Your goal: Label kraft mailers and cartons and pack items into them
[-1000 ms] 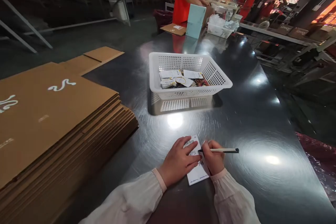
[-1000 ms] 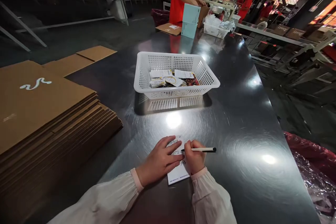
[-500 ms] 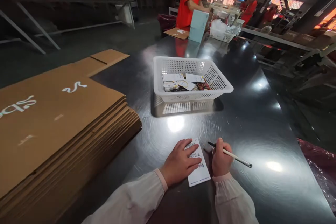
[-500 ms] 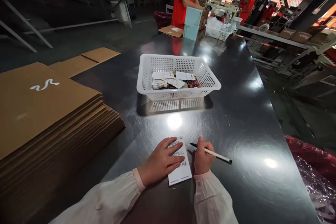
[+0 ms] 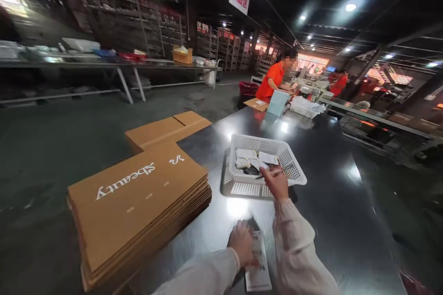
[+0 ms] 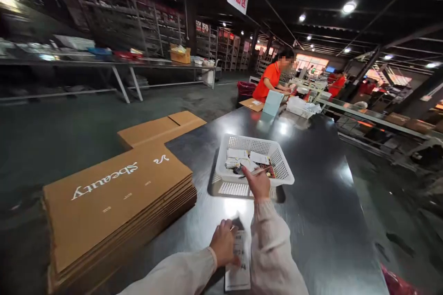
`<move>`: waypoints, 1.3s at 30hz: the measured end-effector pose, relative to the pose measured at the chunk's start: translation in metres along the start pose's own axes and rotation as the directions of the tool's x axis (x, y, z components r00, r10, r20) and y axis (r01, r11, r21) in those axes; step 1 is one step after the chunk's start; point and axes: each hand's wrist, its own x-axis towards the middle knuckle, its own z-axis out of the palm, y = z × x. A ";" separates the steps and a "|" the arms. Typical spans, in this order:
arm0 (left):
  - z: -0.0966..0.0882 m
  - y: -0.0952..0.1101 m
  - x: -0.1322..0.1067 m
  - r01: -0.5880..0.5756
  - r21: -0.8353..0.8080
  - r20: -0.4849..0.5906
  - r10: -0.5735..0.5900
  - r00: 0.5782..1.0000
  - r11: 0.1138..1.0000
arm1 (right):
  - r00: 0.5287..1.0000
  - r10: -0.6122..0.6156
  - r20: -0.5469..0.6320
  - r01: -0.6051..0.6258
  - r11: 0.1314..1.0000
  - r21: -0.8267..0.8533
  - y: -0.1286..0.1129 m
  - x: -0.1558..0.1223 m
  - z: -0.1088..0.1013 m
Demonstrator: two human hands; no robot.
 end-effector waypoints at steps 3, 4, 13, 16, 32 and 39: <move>-0.004 0.001 0.009 0.122 0.012 0.026 -0.122 0.992 0.992 | 0.997 -0.034 0.070 0.039 0.997 -0.068 0.008 0.006 -0.009; -0.004 -0.001 0.011 0.158 -0.044 0.006 -0.158 0.987 0.986 | 0.993 -0.006 0.115 0.019 0.994 -0.105 0.027 -0.012 -0.008; -0.036 0.005 0.000 0.158 -0.346 -0.098 -0.203 0.974 0.925 | 0.920 0.068 0.386 -0.100 0.993 0.064 0.159 -0.173 0.014; -0.058 0.013 0.005 0.144 -0.407 -0.034 -0.173 0.984 0.902 | 0.853 0.053 0.520 -0.212 0.944 0.252 0.148 -0.151 -0.006; -0.167 0.035 0.075 0.214 -0.352 -0.229 -0.305 0.924 0.911 | 0.846 0.147 0.512 -0.382 0.838 0.390 0.154 -0.135 -0.009; -0.210 0.024 0.117 0.335 -0.155 -0.445 -0.368 0.816 0.929 | 0.855 0.181 0.486 -0.332 0.911 0.245 0.190 -0.151 0.018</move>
